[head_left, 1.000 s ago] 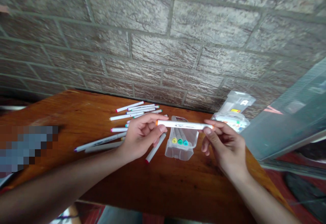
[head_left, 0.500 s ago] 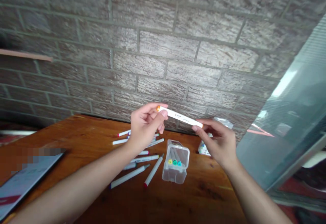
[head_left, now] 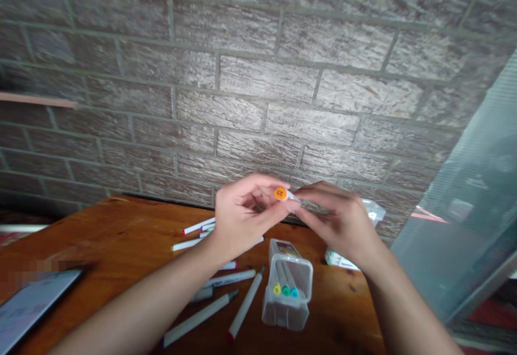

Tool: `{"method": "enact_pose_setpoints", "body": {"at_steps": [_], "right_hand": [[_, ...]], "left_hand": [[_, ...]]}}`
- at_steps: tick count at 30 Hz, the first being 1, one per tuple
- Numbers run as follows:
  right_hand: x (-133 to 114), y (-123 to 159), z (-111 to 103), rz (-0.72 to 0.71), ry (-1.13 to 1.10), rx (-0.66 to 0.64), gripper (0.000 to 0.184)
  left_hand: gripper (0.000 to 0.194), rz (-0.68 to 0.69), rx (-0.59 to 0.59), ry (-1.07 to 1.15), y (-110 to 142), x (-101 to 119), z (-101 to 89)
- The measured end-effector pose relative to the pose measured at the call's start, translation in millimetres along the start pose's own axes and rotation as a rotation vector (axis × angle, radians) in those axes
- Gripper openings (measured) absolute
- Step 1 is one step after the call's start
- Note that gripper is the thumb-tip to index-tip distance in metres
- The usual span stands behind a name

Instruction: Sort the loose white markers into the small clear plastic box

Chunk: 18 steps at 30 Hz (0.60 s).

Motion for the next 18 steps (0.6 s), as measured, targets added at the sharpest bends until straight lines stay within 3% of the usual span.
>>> {"method": "enact_pose_setpoints", "body": {"at_steps": [7, 15, 18], "right_hand": [[20, 1, 7, 0.11, -0.108, -0.079, 0.012], [14, 1, 8, 0.088, -0.139, -0.079, 0.006], [16, 2, 7, 0.065, -0.083, -0.038, 0.004]], "left_hand": [[0.024, 0.027, -0.142, -0.104, 12, -12, 3.6], [0.027, 0.196, -0.176, -0.186, 7, -7, -0.3], [0.023, 0.197, -0.171, -0.232, 7, -6, 0.1]]}}
Point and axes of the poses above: each hand's wrist, its own y-axis away from the middle knuckle, its own z-axis out of the palm, x = y × z, the point moved 4 cm from there along -y, towards the middle knuckle, and after that the axes turned 9 degrees about x, right-handed, at the moved point
